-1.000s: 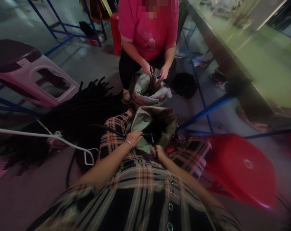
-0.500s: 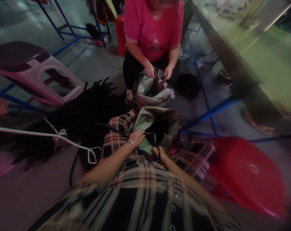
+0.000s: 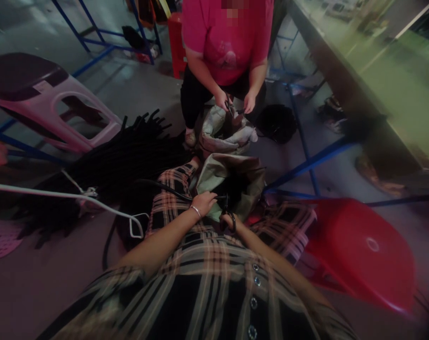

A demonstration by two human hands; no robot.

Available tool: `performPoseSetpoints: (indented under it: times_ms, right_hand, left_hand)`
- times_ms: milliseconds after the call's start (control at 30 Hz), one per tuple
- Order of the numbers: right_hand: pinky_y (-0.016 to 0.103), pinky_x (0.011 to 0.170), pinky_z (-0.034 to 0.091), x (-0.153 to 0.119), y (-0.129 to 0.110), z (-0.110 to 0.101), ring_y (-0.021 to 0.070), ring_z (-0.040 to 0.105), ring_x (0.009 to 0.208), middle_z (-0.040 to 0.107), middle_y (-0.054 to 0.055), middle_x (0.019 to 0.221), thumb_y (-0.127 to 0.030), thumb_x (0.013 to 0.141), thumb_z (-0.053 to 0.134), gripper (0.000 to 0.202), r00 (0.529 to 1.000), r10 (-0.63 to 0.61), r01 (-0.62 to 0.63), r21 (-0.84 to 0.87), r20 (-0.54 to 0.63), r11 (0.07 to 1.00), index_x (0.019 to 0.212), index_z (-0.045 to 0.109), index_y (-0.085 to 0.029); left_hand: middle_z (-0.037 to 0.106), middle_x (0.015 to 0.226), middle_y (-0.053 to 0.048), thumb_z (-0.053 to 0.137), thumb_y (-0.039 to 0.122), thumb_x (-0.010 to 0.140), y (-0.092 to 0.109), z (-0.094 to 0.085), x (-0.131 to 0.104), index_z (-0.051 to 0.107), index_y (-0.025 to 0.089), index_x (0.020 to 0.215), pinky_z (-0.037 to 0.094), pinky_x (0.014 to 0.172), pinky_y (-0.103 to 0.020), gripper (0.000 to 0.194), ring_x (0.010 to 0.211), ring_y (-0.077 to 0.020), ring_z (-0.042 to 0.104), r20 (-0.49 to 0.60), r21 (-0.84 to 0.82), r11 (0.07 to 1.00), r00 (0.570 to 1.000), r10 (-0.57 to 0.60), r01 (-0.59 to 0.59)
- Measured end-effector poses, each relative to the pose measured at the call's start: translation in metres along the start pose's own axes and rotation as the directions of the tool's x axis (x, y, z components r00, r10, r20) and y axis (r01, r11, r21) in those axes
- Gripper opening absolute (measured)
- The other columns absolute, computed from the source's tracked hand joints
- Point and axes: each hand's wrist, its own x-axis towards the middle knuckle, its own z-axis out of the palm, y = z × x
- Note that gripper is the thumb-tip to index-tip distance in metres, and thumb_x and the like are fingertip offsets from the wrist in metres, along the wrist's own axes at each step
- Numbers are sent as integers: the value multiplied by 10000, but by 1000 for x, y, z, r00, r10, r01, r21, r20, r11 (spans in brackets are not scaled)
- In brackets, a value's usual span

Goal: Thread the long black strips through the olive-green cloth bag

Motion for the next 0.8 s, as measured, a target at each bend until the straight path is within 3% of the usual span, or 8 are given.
performPoseSetpoints:
  times_ms: [167, 367, 667, 800]
  right_hand:
    - [205, 533, 405, 3, 8, 2, 155, 579, 583, 623, 34, 557, -251, 718, 488, 189, 1000, -5, 3, 96, 19, 995, 611, 599, -142]
    - [209, 540, 402, 1, 5, 0, 159, 573, 603, 609, 38, 553, -237, 727, 474, 201, 999, -33, 29, 89, 37, 996, 601, 594, -138]
    - [200, 546, 380, 0, 7, -4, 157, 566, 633, 598, 32, 565, -204, 735, 503, 199, 997, -53, 47, -110, -60, 993, 587, 622, -142]
    - [207, 556, 374, 3, 8, -1, 162, 565, 621, 580, 37, 513, -175, 698, 551, 149, 996, -4, -9, -138, -87, 990, 599, 652, -130]
  left_hand:
    - [645, 959, -56, 464, 348, 922, -2, 2, 1, 653, 239, 1133, 459, 777, -273, 303, 890, -181, 614, -4, 31, 999, 1000, 6, -6]
    - [643, 971, -63, 469, 340, 919, -2, 1, 1, 653, 229, 1133, 459, 777, -282, 304, 896, -189, 612, 21, 38, 999, 1000, -1, 0]
    - [641, 960, -57, 464, 345, 920, -3, 2, 1, 651, 239, 1128, 455, 775, -280, 299, 886, -183, 606, 50, 50, 998, 998, 33, -36]
    - [642, 961, -58, 470, 337, 918, -2, 1, 2, 649, 239, 1128, 458, 780, -279, 292, 883, -180, 608, 44, 40, 999, 999, 28, -30]
